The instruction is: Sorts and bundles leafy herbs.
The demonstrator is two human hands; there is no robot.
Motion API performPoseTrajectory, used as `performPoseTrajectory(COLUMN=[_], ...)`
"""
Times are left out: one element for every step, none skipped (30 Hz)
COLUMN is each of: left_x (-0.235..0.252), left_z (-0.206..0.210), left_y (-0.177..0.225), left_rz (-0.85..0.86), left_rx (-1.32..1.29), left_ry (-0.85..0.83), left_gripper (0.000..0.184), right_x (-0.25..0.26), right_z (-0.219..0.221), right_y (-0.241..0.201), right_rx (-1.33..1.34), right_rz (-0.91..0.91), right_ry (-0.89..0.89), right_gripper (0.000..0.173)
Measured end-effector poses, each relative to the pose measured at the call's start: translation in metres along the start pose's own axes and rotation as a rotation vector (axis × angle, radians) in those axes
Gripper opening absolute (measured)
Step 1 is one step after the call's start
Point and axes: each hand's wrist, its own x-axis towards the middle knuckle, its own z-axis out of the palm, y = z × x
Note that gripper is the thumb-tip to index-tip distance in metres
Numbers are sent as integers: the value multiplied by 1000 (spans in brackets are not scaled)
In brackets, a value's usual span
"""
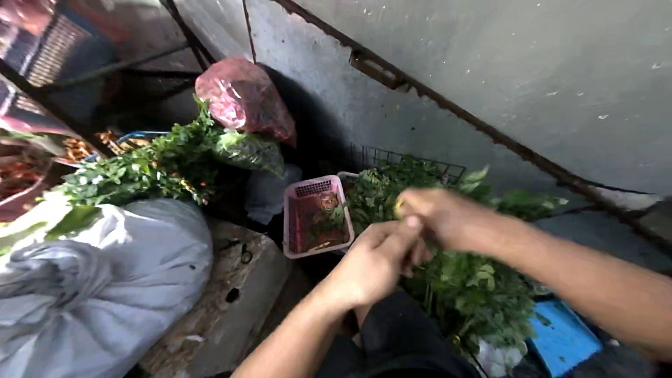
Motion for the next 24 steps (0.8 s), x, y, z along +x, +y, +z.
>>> performPoseTrajectory(left_x=[1, 7, 14, 19, 20, 21, 20, 18, 15, 14, 15, 19, 24, 26, 27, 24, 20, 15, 11, 8, 9, 13, 20, 25], left_z=[3, -3, -14, -23, -31, -34, -30, -21, -12, -6, -7, -14, -22, -30, -35, -34, -28, -21, -15, -12, -12, -15, -21, -28], left_y=[18, 33, 38, 32, 19, 5, -2, 4, 19, 38, 50, 51, 44, 31, 17, 7, 5, 11, 24, 40, 56, 67, 72, 71], left_rz=[42, 41, 6, -46, -96, -127, -122, -97, -62, -33, -29, -40, -61, -91, -110, -102, -77, -44, -20, -14, -31, -77, -135, -197], left_rx=[22, -15, -95, -189, -223, -174, -83, 49, 180, 284, 317, 236, 82, -38, -98, -105, -53, 44, 161, 268, 335, 328, 237, 82], left_ry=[-23, -15, 40, 130, 210, 243, 213, 138, 74, 53, 78, 137, 213, 272, 295, 280, 247, 195, 133, 70, 26, 0, -7, 16], left_gripper=[54, 57, 61, 63, 64, 65, 65, 62, 59, 58, 61, 66, 67, 66, 65, 63, 62, 61, 61, 62, 64, 66, 67, 66], right_x=[-2, -4, -5, -3, 1, 7, 11, 15, 16, 15, 12, 11, 11, 12, 14, 16, 19, 22, 24, 24, 21, 17, 12, 8], right_z=[13, 24, 28, 22, 10, -4, -14, -15, -7, 8, 15, 17, 9, -3, -15, -21, -20, -15, -7, 2, 8, 10, 9, 7], right_y=[-15, -30, -36, -34, -21, -5, 9, 13, 7, -3, -16, -22, -24, -19, -11, -2, 3, 6, 4, -1, -12, -23, -31, -36], right_rx=[61, 32, -13, -35, -59, -84, -93, -49, 28, 76, 35, 4, 19, 25, 38, 44, 73, 108, 132, 142, 123, 77, 35, 32], right_rz=[21, -42, -137, -193, -198, -166, -101, -31, 23, 2, -91, -193, -247, -262, -229, -166, -96, -28, 14, -2, -56, -143, -252, -339], right_ry=[-155, -234, -180, -46, 84, 178, 203, 154, 44, -42, -96, -30, 52, 129, 177, 186, 147, 69, -19, -92, -165, -206, -163, -87], right_gripper=[28, 33, 33, 29, 26, 24, 23, 21, 22, 28, 36, 34, 31, 27, 25, 23, 21, 19, 20, 22, 28, 32, 33, 32])
